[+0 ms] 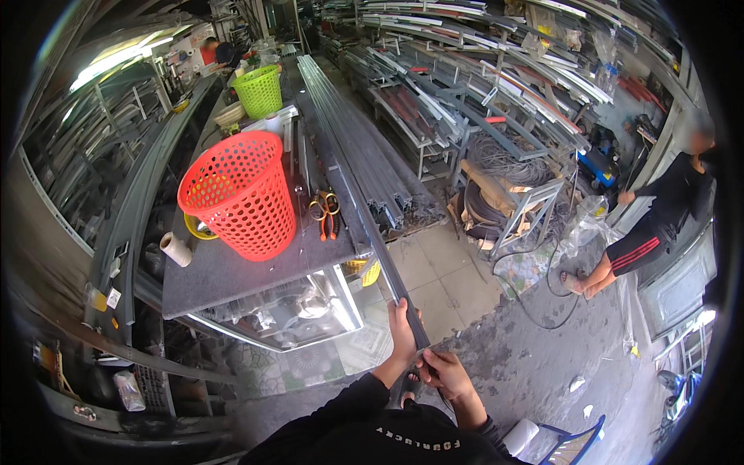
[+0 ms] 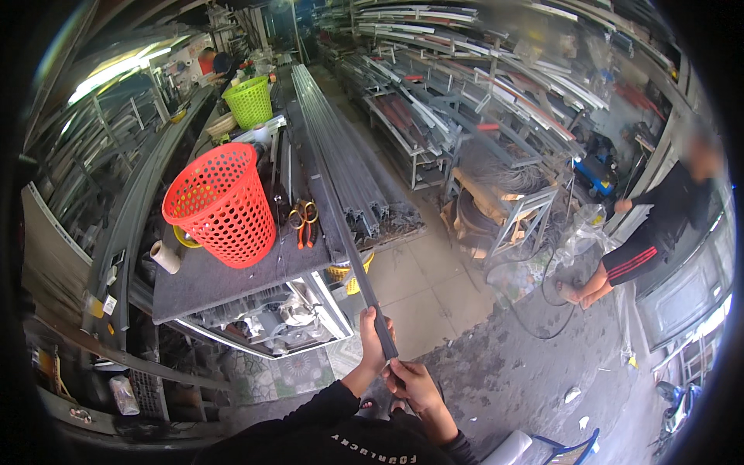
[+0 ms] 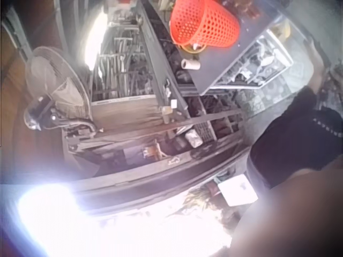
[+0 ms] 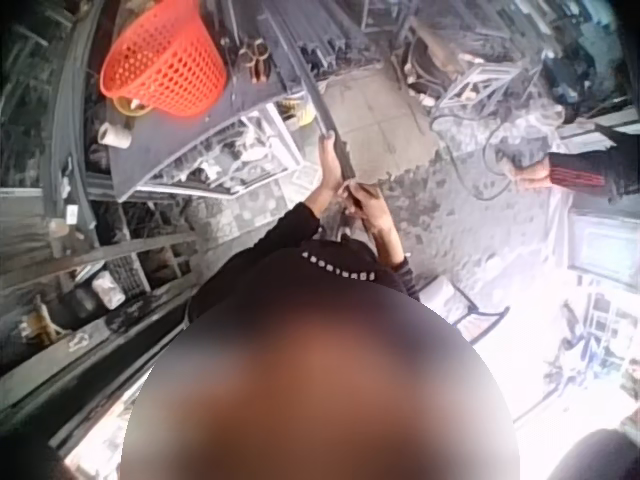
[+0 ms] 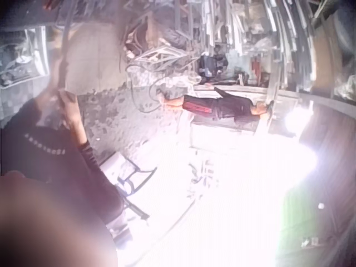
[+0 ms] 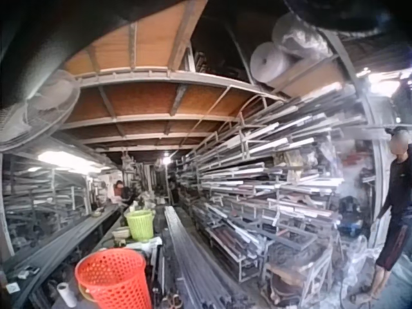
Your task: The person picks up and inspects long metal profiles, then uses shears to cut a thin strip from one profile. They place the cut piece on a stack of similar profiles and continue handling and arranging the profiles on a workbench.
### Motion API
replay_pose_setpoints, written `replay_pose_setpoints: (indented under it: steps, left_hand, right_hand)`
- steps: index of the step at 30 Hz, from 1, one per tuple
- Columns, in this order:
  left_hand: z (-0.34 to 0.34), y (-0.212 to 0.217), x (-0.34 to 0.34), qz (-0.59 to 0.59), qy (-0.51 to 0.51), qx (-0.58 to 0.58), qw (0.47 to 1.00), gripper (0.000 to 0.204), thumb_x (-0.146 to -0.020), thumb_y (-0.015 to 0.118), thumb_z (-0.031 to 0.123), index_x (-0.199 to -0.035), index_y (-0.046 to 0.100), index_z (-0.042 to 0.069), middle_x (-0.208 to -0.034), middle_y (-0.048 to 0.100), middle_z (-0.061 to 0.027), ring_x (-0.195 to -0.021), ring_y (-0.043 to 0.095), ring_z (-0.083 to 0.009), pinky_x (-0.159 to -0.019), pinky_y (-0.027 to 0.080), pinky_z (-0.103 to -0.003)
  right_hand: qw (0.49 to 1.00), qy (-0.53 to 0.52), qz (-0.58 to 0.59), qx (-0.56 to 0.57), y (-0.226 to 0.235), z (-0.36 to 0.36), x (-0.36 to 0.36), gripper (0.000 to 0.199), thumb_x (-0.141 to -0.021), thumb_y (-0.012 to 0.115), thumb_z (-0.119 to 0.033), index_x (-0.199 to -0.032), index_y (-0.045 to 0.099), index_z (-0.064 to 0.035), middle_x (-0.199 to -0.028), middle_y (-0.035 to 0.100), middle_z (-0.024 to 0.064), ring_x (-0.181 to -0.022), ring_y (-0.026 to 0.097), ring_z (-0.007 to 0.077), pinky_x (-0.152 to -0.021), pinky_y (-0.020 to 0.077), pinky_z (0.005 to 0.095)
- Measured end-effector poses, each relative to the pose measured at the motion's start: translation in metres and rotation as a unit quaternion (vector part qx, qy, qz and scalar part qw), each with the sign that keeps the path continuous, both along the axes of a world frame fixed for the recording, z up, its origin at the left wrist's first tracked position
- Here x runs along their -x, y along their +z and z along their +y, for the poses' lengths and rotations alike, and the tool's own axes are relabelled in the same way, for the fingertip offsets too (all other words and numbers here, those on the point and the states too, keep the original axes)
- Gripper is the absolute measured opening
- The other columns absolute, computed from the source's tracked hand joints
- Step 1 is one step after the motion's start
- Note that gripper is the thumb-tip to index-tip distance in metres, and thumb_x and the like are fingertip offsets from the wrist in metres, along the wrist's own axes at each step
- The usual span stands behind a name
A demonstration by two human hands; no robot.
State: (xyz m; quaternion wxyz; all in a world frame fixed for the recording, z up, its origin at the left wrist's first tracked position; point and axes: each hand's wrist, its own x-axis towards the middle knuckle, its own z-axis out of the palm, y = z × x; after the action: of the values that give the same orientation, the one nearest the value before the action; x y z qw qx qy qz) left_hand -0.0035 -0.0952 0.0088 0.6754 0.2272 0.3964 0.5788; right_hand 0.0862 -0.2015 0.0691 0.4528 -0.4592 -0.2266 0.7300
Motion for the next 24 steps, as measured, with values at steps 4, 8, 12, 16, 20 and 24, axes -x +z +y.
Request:
replay_pose_setpoints:
  steps: [4,8,12,16,20,24]
  left_hand:
    - [-0.001,0.001,0.001,0.021,-0.005,-0.01,1.0,0.048,-0.094,0.051,0.056,-0.115,0.044,0.013,-0.069,0.049,-0.003,-0.049,0.049,-0.0113,-0.043,0.041,-0.025]
    - [-0.001,0.005,0.002,0.014,-0.011,0.006,1.0,0.046,-0.095,0.05,0.054,-0.115,0.044,0.013,-0.069,0.049,-0.0028,-0.049,0.049,-0.0108,-0.043,0.041,-0.025]
    - [-0.003,0.011,0.002,-0.012,-0.001,0.005,1.0,0.031,-0.099,0.05,0.041,-0.096,0.042,0.012,-0.067,0.052,-0.0024,-0.053,0.05,-0.0087,-0.046,0.041,-0.024]
    - [-0.005,0.014,0.001,0.002,0.006,0.01,1.0,0.031,-0.099,0.05,0.042,-0.096,0.043,0.012,-0.067,0.052,-0.0024,-0.052,0.049,-0.0081,-0.046,0.041,-0.023]
    - [-0.002,0.011,0.003,0.005,0.002,0.004,1.0,0.033,-0.099,0.051,0.043,-0.097,0.044,0.011,-0.069,0.053,-0.0018,-0.053,0.049,-0.0081,-0.047,0.041,-0.023]
    - [-0.003,-0.001,0.006,0.057,-0.026,-0.001,0.998,0.041,-0.101,0.043,0.052,-0.099,0.046,0.01,-0.073,0.055,-0.0018,-0.059,0.051,-0.008,-0.052,0.043,-0.025]
  right_hand:
    - [1.0,-0.004,-0.002,-0.001,-0.004,0.008,0.003,0.035,-0.103,0.049,-0.029,-0.086,0.061,-0.0004,-0.06,0.056,0.0071,-0.041,0.038,0.0074,-0.04,0.0225,0.0225]
    - [0.999,0.041,0.034,-0.012,0.0,0.012,-0.005,0.037,-0.103,0.048,-0.03,-0.085,0.061,0.0002,-0.062,0.06,0.0102,-0.039,0.038,0.0087,-0.04,0.0267,0.0234]
    - [0.996,0.083,-0.007,0.015,0.004,0.009,-0.013,0.04,-0.104,0.047,-0.031,-0.084,0.06,0.0007,-0.063,0.062,0.0129,-0.038,0.04,0.0101,-0.04,0.0319,0.0249]
    - [0.996,0.078,-0.032,0.028,-0.002,0.013,-0.009,0.042,-0.104,0.046,-0.032,-0.084,0.061,0.0011,-0.062,0.062,0.0133,-0.038,0.042,0.0111,-0.04,0.0338,0.026]
    - [0.969,0.213,-0.094,-0.081,0.007,0.026,-0.025,0.044,-0.104,0.045,-0.035,-0.088,0.063,0.0023,-0.067,0.065,0.0132,-0.053,0.059,0.017,-0.053,0.0462,0.0295]
    - [0.787,0.331,-0.468,-0.229,0.056,0.074,-0.066,0.053,-0.099,0.048,-0.046,-0.085,0.067,0.0011,-0.075,0.068,0.0163,-0.072,0.068,0.0278,-0.067,0.0498,0.0397]
